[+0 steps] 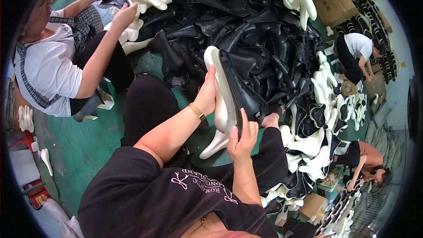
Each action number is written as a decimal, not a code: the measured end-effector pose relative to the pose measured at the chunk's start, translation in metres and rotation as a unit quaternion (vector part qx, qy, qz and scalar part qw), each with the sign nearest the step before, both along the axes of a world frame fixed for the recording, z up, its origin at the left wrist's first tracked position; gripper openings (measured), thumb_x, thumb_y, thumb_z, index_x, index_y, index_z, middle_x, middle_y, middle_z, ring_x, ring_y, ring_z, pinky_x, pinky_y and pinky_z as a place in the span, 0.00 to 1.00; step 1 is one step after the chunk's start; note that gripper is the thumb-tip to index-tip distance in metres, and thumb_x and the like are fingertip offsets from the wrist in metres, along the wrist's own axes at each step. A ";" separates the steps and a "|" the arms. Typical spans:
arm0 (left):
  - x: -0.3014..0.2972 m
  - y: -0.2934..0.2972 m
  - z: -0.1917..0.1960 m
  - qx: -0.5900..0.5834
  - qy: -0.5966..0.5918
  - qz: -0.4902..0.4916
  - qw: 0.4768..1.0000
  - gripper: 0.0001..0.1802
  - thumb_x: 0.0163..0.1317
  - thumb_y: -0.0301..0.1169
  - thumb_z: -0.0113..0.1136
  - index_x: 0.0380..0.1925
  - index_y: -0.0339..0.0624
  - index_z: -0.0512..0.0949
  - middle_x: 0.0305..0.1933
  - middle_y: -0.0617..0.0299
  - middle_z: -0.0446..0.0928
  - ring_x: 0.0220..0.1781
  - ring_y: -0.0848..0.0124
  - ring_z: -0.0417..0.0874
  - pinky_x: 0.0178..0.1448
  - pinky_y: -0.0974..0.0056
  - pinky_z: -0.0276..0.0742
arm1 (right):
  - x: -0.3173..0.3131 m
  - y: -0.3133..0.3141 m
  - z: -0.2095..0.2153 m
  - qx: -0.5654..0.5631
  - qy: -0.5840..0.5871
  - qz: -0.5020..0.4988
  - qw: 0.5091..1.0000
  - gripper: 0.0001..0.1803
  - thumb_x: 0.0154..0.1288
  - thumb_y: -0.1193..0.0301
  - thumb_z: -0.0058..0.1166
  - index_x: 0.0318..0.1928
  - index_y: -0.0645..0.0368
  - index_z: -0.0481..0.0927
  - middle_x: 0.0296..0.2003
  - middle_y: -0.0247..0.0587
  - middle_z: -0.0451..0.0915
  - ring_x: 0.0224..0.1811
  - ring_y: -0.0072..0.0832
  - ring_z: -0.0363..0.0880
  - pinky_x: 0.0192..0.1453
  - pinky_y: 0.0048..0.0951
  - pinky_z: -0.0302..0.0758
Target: Assembling and inspecting bicycle seat covers and bases on a factory floor.
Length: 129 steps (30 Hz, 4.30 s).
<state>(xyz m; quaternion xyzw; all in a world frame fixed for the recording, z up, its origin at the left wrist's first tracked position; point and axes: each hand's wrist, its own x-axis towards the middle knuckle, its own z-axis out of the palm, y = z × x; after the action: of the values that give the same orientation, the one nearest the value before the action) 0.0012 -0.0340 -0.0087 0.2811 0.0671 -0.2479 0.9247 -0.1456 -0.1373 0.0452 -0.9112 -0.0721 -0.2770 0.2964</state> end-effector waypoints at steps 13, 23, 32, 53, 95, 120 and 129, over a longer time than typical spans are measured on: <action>-0.013 0.004 0.019 -0.001 0.022 -0.034 0.999 0.36 0.68 0.64 0.37 0.53 0.44 0.73 0.49 0.60 0.78 0.52 0.67 0.78 0.60 0.60 0.73 | 0.008 0.014 -0.003 -0.056 -0.014 0.010 0.998 0.26 0.59 0.74 0.51 0.59 0.69 0.73 0.29 0.44 0.68 0.30 0.39 0.65 0.37 0.36 0.67; -0.016 -0.002 0.025 0.007 -0.020 -0.024 0.999 0.14 0.63 0.32 0.61 0.47 0.49 0.70 0.42 0.62 0.78 0.41 0.66 0.83 0.47 0.58 0.83 | 0.009 0.012 -0.007 -0.089 -0.002 0.030 0.996 0.30 0.64 0.55 0.54 0.57 0.66 0.75 0.27 0.40 0.64 0.29 0.38 0.64 0.36 0.36 0.64; -0.016 0.004 0.024 0.001 0.027 -0.067 0.997 0.18 0.58 0.19 0.57 0.47 0.45 0.69 0.41 0.58 0.77 0.42 0.62 0.83 0.48 0.55 0.84 | 0.003 0.012 -0.009 -0.075 0.007 0.035 0.997 0.32 0.63 0.51 0.54 0.59 0.61 0.74 0.29 0.38 0.66 0.32 0.36 0.66 0.38 0.36 0.65; -0.003 0.012 -0.003 0.080 0.012 -0.085 0.993 0.22 0.64 0.32 0.59 0.55 0.45 0.65 0.52 0.50 0.74 0.58 0.55 0.76 0.58 0.47 0.75 | -0.048 -0.140 -0.026 0.682 0.101 -0.216 0.692 0.19 0.60 0.77 0.58 0.53 0.61 0.76 0.48 0.41 0.80 0.47 0.32 0.81 0.53 0.37 0.79; 0.052 0.001 -0.034 0.354 -0.100 0.131 0.921 0.28 0.55 0.22 0.62 0.54 0.35 0.60 0.50 0.53 0.75 0.53 0.65 0.76 0.61 0.60 0.69 | 0.159 -0.128 -0.277 0.002 0.339 -0.208 0.917 0.41 0.44 0.67 0.71 0.62 0.58 0.70 0.57 0.47 0.70 0.64 0.44 0.66 0.65 0.41 0.68; 0.011 -0.004 -0.011 0.024 -0.009 0.013 1.000 0.33 0.69 0.59 0.43 0.59 0.45 0.61 0.54 0.56 0.72 0.56 0.63 0.74 0.62 0.55 0.70 | 0.009 -0.038 0.002 0.216 0.028 -0.055 0.975 0.21 0.63 0.71 0.44 0.53 0.72 0.76 0.31 0.40 0.68 0.34 0.30 0.68 0.41 0.29 0.66; -0.004 0.001 0.009 -0.012 -0.026 -0.017 0.999 0.31 0.70 0.60 0.39 0.60 0.48 0.61 0.57 0.62 0.71 0.59 0.70 0.71 0.65 0.60 0.67 | 0.005 0.011 0.001 0.037 0.000 -0.018 0.999 0.25 0.58 0.73 0.51 0.57 0.67 0.76 0.27 0.41 0.68 0.28 0.34 0.69 0.33 0.32 0.70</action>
<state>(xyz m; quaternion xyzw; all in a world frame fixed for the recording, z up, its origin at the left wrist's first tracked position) -0.0025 -0.0325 0.0002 0.2770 0.0353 -0.2575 0.9250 -0.1405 -0.1265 0.0466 -0.9007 -0.0457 -0.2848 0.3249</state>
